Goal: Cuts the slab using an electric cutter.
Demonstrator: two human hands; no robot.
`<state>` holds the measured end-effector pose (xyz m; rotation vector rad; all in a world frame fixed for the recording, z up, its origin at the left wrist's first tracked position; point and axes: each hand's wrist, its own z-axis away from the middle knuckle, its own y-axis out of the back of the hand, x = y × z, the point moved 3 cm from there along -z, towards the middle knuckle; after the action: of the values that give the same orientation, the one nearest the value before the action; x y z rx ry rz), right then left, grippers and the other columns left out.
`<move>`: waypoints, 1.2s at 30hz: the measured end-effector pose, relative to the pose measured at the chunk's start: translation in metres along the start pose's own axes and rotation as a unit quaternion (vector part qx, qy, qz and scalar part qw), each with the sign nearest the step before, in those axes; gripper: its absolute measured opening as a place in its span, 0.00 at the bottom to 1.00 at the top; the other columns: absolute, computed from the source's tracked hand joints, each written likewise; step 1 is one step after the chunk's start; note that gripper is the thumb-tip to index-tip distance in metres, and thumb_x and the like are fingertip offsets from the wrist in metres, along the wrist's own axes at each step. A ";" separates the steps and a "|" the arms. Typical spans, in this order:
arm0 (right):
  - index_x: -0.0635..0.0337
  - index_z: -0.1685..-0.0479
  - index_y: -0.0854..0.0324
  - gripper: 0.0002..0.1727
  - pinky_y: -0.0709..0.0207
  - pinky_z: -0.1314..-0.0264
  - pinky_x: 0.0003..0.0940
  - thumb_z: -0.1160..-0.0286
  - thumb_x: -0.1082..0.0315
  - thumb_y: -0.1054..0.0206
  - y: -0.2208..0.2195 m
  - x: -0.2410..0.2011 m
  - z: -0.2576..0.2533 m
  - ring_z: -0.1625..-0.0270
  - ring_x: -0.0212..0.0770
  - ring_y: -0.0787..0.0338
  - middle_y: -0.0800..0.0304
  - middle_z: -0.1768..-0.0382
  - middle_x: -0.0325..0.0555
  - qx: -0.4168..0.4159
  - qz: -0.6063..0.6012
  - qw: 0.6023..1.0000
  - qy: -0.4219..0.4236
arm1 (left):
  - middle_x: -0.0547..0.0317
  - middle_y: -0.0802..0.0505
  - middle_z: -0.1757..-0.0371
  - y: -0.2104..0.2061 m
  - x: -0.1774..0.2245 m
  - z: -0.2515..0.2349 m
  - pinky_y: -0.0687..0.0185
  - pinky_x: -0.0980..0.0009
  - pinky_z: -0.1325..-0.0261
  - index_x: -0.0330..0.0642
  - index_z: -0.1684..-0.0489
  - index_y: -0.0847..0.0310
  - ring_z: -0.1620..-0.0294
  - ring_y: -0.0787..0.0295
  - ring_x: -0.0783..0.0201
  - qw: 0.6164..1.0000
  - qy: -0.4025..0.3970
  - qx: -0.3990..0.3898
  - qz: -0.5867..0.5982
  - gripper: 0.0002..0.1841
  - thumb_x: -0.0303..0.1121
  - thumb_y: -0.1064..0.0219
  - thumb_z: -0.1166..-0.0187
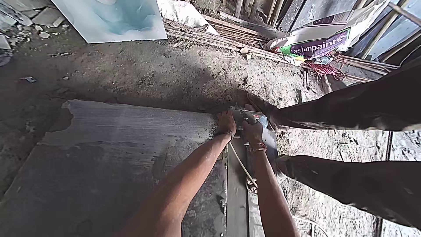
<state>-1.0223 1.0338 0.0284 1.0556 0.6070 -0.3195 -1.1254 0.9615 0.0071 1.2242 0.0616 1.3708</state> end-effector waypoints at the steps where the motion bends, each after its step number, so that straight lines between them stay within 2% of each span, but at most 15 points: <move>1: 0.67 0.49 0.13 0.20 0.20 0.39 0.54 0.28 0.58 0.24 0.000 0.000 -0.001 0.48 0.53 0.10 0.09 0.55 0.58 0.000 -0.009 1.000 0.007 | 0.38 0.19 0.24 0.000 0.000 0.000 0.29 0.45 0.23 0.37 0.22 0.25 0.21 0.28 0.36 1.000 0.001 0.000 0.003 0.30 0.33 0.25 0.25; 5: 0.68 0.50 0.13 0.25 0.21 0.37 0.53 0.33 0.53 0.18 0.000 0.000 0.000 0.48 0.52 0.11 0.09 0.56 0.58 -0.002 -0.056 0.998 0.041 | 0.38 0.20 0.23 0.000 0.000 -0.001 0.29 0.43 0.23 0.38 0.21 0.26 0.20 0.28 0.36 1.000 0.001 0.001 0.006 0.29 0.29 0.28 0.25; 9: 0.69 0.51 0.13 0.25 0.21 0.36 0.52 0.27 0.51 0.22 0.002 -0.002 0.002 0.47 0.52 0.10 0.08 0.55 0.59 0.003 -0.030 0.998 0.061 | 0.38 0.20 0.22 0.002 0.001 -0.001 0.30 0.42 0.24 0.39 0.19 0.27 0.20 0.29 0.36 1.000 0.003 -0.006 0.001 0.30 0.27 0.30 0.24; 17: 0.72 0.50 0.13 0.19 0.23 0.34 0.53 0.24 0.60 0.25 0.001 -0.001 0.002 0.44 0.55 0.11 0.09 0.53 0.63 0.010 -0.023 0.997 0.070 | 0.38 0.20 0.23 -0.001 -0.002 -0.006 0.28 0.40 0.26 0.41 0.19 0.28 0.20 0.29 0.35 1.000 0.001 -0.010 -0.001 0.32 0.32 0.26 0.26; 20: 0.73 0.44 0.15 0.22 0.26 0.28 0.53 0.23 0.60 0.26 0.000 -0.002 0.001 0.37 0.58 0.13 0.10 0.47 0.67 0.002 -0.018 0.998 0.058 | 0.37 0.20 0.23 -0.002 -0.003 -0.007 0.29 0.41 0.23 0.40 0.19 0.28 0.20 0.29 0.35 1.000 0.000 -0.007 0.000 0.32 0.34 0.25 0.26; 21: 0.73 0.45 0.14 0.22 0.24 0.30 0.51 0.24 0.59 0.25 -0.001 -0.001 0.001 0.41 0.56 0.12 0.09 0.49 0.65 0.003 -0.033 0.998 0.060 | 0.37 0.20 0.23 -0.001 -0.003 -0.007 0.29 0.41 0.23 0.40 0.19 0.28 0.20 0.29 0.35 1.000 0.000 -0.007 -0.001 0.33 0.34 0.24 0.27; 23: 0.71 0.51 0.13 0.20 0.18 0.43 0.45 0.26 0.59 0.22 0.000 0.000 0.001 0.55 0.46 0.09 0.08 0.60 0.57 -0.009 -0.086 0.995 0.058 | 0.36 0.20 0.23 -0.001 -0.002 -0.006 0.30 0.42 0.23 0.40 0.19 0.27 0.21 0.28 0.35 1.000 -0.004 -0.005 -0.002 0.34 0.36 0.23 0.27; 24: 0.70 0.55 0.14 0.19 0.16 0.51 0.40 0.27 0.59 0.21 -0.001 0.001 0.001 0.63 0.41 0.10 0.09 0.66 0.52 -0.026 -0.111 0.992 0.046 | 0.36 0.20 0.23 -0.001 -0.002 -0.005 0.30 0.42 0.22 0.39 0.19 0.27 0.21 0.28 0.35 1.000 -0.005 -0.002 0.000 0.34 0.36 0.23 0.27; 26: 0.68 0.62 0.15 0.16 0.15 0.63 0.37 0.29 0.61 0.20 -0.003 0.001 0.003 0.74 0.37 0.12 0.12 0.74 0.47 -0.051 -0.129 0.990 0.011 | 0.33 0.22 0.23 0.003 -0.005 -0.001 0.31 0.41 0.21 0.37 0.20 0.27 0.20 0.29 0.34 1.000 -0.003 -0.008 0.009 0.35 0.41 0.22 0.28; 27: 0.67 0.63 0.15 0.15 0.16 0.63 0.39 0.30 0.62 0.20 -0.003 0.000 0.004 0.73 0.39 0.13 0.12 0.74 0.47 -0.043 -0.106 0.993 -0.001 | 0.32 0.22 0.22 0.007 -0.008 0.004 0.31 0.42 0.20 0.34 0.22 0.27 0.19 0.30 0.34 1.000 -0.001 -0.018 0.016 0.37 0.45 0.21 0.28; 28: 0.67 0.60 0.14 0.15 0.17 0.57 0.46 0.31 0.63 0.22 -0.003 -0.001 0.003 0.68 0.44 0.12 0.11 0.69 0.51 -0.024 -0.075 0.997 -0.008 | 0.31 0.24 0.21 0.011 -0.011 0.009 0.32 0.43 0.19 0.32 0.23 0.27 0.18 0.31 0.35 0.999 0.006 -0.031 0.025 0.38 0.48 0.21 0.29; 29: 0.69 0.55 0.14 0.16 0.18 0.49 0.52 0.30 0.63 0.22 -0.004 -0.002 0.004 0.59 0.50 0.11 0.10 0.63 0.56 -0.002 -0.052 0.999 -0.012 | 0.31 0.24 0.21 0.014 -0.019 0.016 0.33 0.44 0.18 0.31 0.23 0.27 0.17 0.32 0.35 0.998 0.012 -0.042 0.034 0.40 0.50 0.21 0.30; 31: 0.69 0.48 0.14 0.21 0.20 0.40 0.57 0.30 0.61 0.22 -0.006 -0.003 0.007 0.49 0.56 0.10 0.09 0.55 0.61 0.034 -0.027 0.999 -0.011 | 0.31 0.22 0.22 0.019 -0.049 0.029 0.35 0.46 0.16 0.29 0.25 0.26 0.17 0.31 0.36 0.997 0.000 -0.059 0.040 0.40 0.53 0.22 0.28; 33: 0.69 0.45 0.15 0.22 0.21 0.39 0.56 0.31 0.61 0.21 -0.007 -0.003 0.009 0.47 0.56 0.10 0.09 0.53 0.62 0.060 -0.024 0.998 -0.006 | 0.31 0.20 0.24 0.019 -0.092 0.048 0.37 0.49 0.14 0.28 0.24 0.27 0.18 0.29 0.37 0.997 -0.014 -0.052 0.062 0.38 0.53 0.26 0.23; 36: 0.68 0.44 0.15 0.23 0.20 0.42 0.56 0.33 0.62 0.19 -0.010 -0.005 0.009 0.50 0.55 0.10 0.09 0.56 0.60 0.088 -0.033 0.996 0.003 | 0.30 0.15 0.31 -0.001 -0.161 0.079 0.31 0.50 0.18 0.26 0.31 0.22 0.25 0.20 0.38 0.993 -0.031 0.068 0.092 0.32 0.49 0.29 0.20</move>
<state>-1.0283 1.0210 0.0276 1.2071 0.6283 -0.4342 -1.1202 0.7937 -0.0549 1.4144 -0.0027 1.5059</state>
